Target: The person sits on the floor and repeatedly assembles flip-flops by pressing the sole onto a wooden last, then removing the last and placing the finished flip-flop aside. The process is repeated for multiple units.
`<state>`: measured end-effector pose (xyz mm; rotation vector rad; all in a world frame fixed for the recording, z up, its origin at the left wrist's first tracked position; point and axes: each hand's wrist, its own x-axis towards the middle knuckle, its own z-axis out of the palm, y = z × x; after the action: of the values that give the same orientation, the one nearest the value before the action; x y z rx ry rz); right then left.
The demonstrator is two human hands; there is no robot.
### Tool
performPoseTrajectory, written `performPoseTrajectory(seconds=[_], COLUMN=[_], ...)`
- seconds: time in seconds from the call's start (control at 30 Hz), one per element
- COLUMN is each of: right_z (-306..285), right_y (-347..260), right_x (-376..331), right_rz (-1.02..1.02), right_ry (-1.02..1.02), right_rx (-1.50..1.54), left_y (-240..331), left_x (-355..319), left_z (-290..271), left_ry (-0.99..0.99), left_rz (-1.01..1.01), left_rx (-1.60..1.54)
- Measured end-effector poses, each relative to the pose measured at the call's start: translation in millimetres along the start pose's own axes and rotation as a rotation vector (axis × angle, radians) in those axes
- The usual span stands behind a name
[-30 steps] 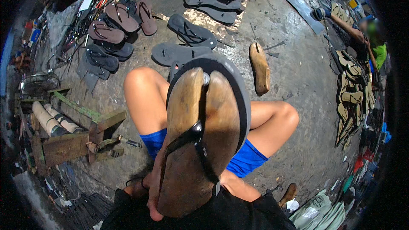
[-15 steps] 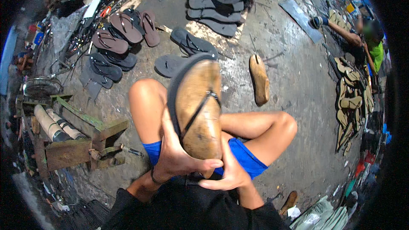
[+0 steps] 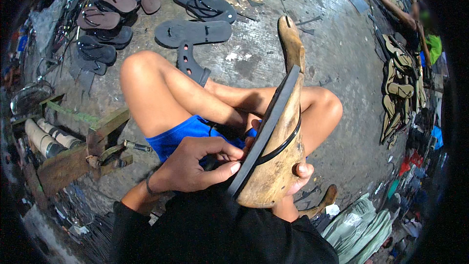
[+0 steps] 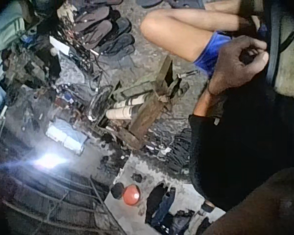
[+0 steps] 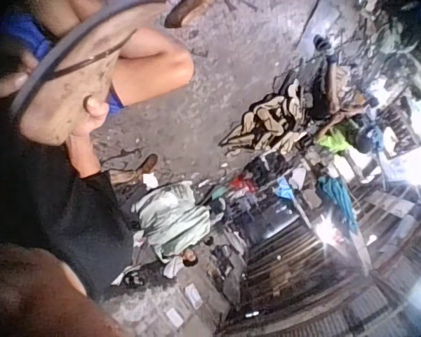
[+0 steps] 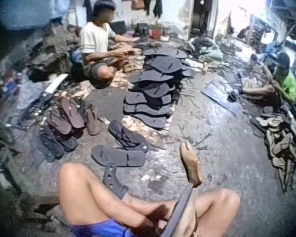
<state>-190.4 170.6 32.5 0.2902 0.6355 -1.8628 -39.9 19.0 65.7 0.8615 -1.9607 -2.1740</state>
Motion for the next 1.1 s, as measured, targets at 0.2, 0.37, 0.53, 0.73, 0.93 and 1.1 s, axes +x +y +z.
performPoseTrajectory(seconds=[0.2, 0.37, 0.53, 0.73, 0.93, 1.1], right_z=[13, 15, 10, 29, 13, -7], right_y=[-2, 2, -2, -1, -8, -20], right_x=[-2, -2, -4, -27, -35, -26], right_rz=[0.030, -0.014, 0.015, 0.016, -0.046, -0.189], right_ry=[0.034, 0.020, 0.006, 0.038, 0.113, 0.074], right_rx=[-0.069, -0.065, -0.020, 0.015, -0.017, 0.002], left_y=[0, 1, -8, -27, -24, -30], left_x=[-3, -8, 3, -23, -34, -25], left_z=[-2, -7, -1, 45, 47, 23], left_ry=[0.081, 0.058, -0.040, -0.009, -0.047, -0.183], left_rz=[0.094, 0.051, -0.065, 0.023, -0.026, -0.063], left_rx=[0.317, 0.251, -0.097, -0.186, -0.142, -0.082])
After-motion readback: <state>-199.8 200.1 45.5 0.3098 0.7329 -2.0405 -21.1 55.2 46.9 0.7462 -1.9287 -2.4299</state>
